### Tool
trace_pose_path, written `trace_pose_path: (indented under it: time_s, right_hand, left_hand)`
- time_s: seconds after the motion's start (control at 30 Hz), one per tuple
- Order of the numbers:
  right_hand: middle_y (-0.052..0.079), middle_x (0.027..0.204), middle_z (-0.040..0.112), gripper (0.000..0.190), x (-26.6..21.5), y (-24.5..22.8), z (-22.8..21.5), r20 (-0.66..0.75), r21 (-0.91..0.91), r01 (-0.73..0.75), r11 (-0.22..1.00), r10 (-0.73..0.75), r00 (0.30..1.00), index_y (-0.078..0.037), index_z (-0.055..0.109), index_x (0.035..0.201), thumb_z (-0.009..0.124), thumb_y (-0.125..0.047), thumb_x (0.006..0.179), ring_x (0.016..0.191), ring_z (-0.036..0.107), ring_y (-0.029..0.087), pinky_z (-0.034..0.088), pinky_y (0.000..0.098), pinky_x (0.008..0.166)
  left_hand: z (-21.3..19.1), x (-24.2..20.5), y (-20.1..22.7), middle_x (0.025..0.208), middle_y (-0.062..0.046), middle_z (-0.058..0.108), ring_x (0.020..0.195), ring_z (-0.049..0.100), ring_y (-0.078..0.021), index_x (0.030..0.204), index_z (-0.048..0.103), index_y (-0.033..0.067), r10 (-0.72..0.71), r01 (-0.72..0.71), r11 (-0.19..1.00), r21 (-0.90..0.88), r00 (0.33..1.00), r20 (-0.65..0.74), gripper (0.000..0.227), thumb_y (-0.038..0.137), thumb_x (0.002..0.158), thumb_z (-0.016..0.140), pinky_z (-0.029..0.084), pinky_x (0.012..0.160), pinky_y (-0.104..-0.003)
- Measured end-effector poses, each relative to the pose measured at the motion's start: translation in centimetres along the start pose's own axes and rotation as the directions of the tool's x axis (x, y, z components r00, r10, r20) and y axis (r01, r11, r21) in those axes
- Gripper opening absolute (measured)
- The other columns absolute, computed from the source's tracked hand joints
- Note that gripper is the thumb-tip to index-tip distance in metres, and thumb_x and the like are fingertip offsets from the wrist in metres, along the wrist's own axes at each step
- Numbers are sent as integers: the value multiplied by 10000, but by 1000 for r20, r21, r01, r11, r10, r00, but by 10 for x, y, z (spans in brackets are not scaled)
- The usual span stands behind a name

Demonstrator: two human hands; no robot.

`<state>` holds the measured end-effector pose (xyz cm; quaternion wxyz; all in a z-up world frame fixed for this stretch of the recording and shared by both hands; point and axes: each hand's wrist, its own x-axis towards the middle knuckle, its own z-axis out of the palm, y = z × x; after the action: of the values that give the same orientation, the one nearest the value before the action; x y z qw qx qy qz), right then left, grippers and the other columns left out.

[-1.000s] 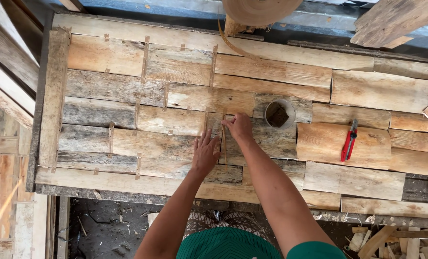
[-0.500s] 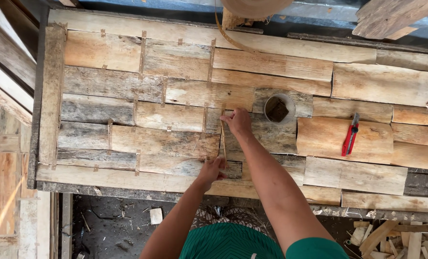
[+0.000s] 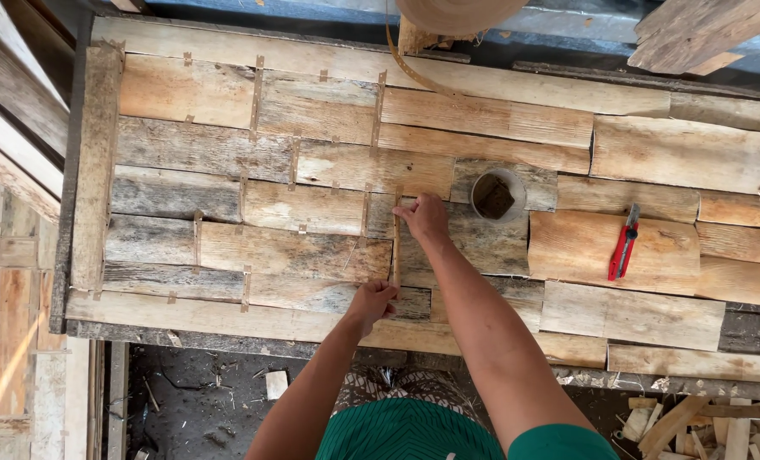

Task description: Arranging and applying adhesive strips to wood bark pieces to create a decorative surface.

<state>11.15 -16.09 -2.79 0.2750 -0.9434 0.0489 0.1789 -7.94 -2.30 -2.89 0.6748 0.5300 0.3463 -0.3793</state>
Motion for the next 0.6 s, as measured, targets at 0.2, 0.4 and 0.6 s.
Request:
trace_pose_path:
  time_s: [0.2,0.4,0.6]
  right_hand:
    - [133,825,649,565,-1,-2,-2,5,-10,-8,1000,9,1000,-53,602,688,901,-526,763,759,657,276,548,467,663]
    - [131,794,655,557,-3,-7,-6,37,-14,-31,999,31,999,-62,600,691,885,-533,779,741,662,259,558,453,670]
    - [122,848,607,558,-4,-3,-6,33,-15,-7,1000,8,999,-72,568,695,879,-524,792,768,622,261,545,462,663]
  left_hand:
    - [-3,-10,10,730,-37,683,564,598,-133,823,659,42,99,-96,994,42,992,-77,215,215,930,727,505,542,-313]
    - [-8,-10,7,715,-59,657,573,629,-151,808,638,5,125,-120,992,46,985,-116,229,174,930,735,532,543,-322]
    - [-8,-9,11,748,-62,687,602,653,-154,828,678,23,105,-95,992,83,987,-120,186,173,930,720,570,583,-327]
